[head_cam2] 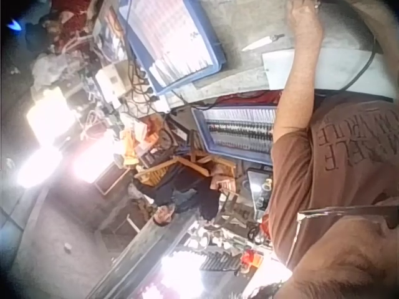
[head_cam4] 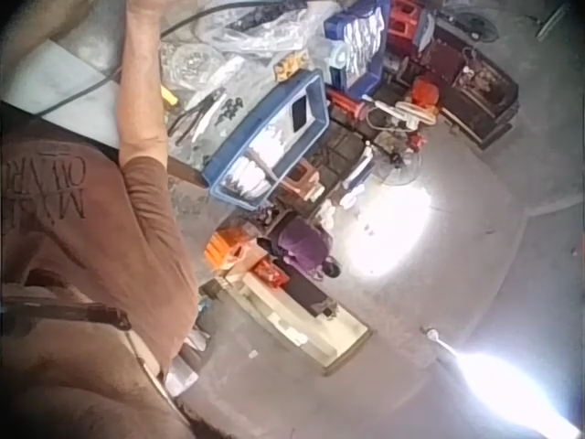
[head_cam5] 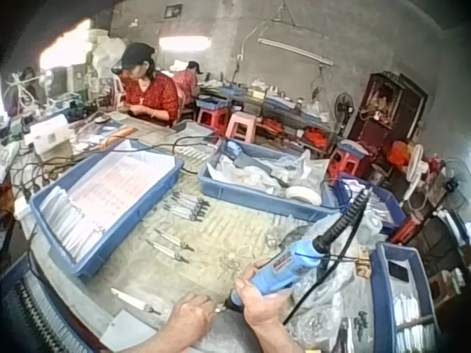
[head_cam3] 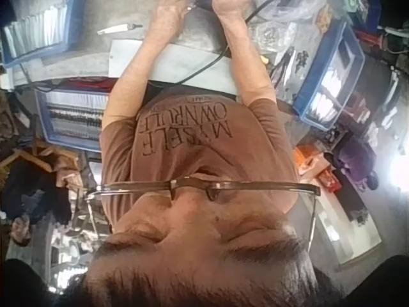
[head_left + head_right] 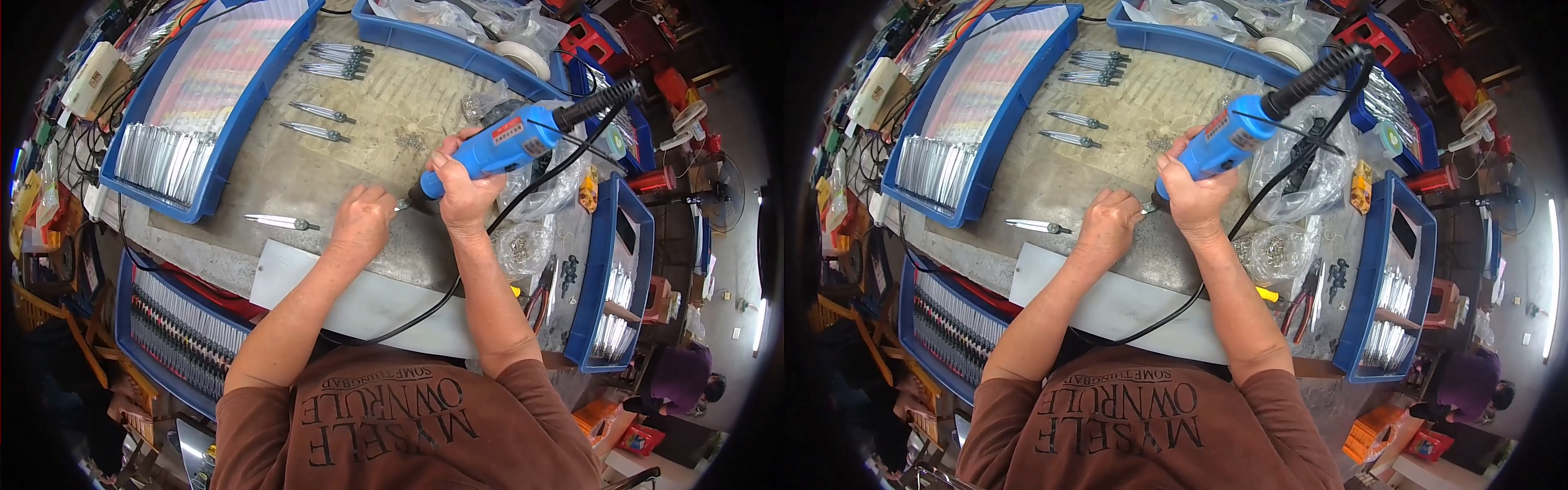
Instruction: The person assembles small metal components using an electric screwdriver.
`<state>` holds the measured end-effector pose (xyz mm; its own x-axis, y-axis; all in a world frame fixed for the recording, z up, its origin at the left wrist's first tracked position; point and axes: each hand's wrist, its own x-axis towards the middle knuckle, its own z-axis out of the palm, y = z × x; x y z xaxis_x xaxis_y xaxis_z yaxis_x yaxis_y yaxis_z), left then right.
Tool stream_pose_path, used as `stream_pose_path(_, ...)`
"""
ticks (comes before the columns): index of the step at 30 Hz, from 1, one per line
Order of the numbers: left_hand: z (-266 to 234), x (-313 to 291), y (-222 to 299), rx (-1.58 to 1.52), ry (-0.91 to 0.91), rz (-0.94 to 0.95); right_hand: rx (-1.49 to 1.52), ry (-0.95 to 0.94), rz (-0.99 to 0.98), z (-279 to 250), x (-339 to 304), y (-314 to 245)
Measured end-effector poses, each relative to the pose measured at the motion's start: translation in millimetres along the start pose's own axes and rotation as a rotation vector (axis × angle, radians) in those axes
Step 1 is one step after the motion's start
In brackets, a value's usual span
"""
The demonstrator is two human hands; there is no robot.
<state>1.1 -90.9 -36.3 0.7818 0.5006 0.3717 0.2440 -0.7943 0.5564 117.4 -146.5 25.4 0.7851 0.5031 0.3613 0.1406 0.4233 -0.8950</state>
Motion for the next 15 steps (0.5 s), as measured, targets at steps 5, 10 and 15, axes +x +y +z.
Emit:
stream_pose_path(5, -1, 1, 3, -0.006, -0.008, -0.027, -0.129, -0.04, -0.022, 11, 0, 7)
stream_pose_path(10, 2, 2, 4, -0.031, 0.032, -0.016, -0.212, -0.137, -0.053, 18, 5, 3)
stream_pose_path(15, 3, 2, 4, -0.017, 0.04, -0.019, -0.246, -0.141, -0.059, 19, 2, 1)
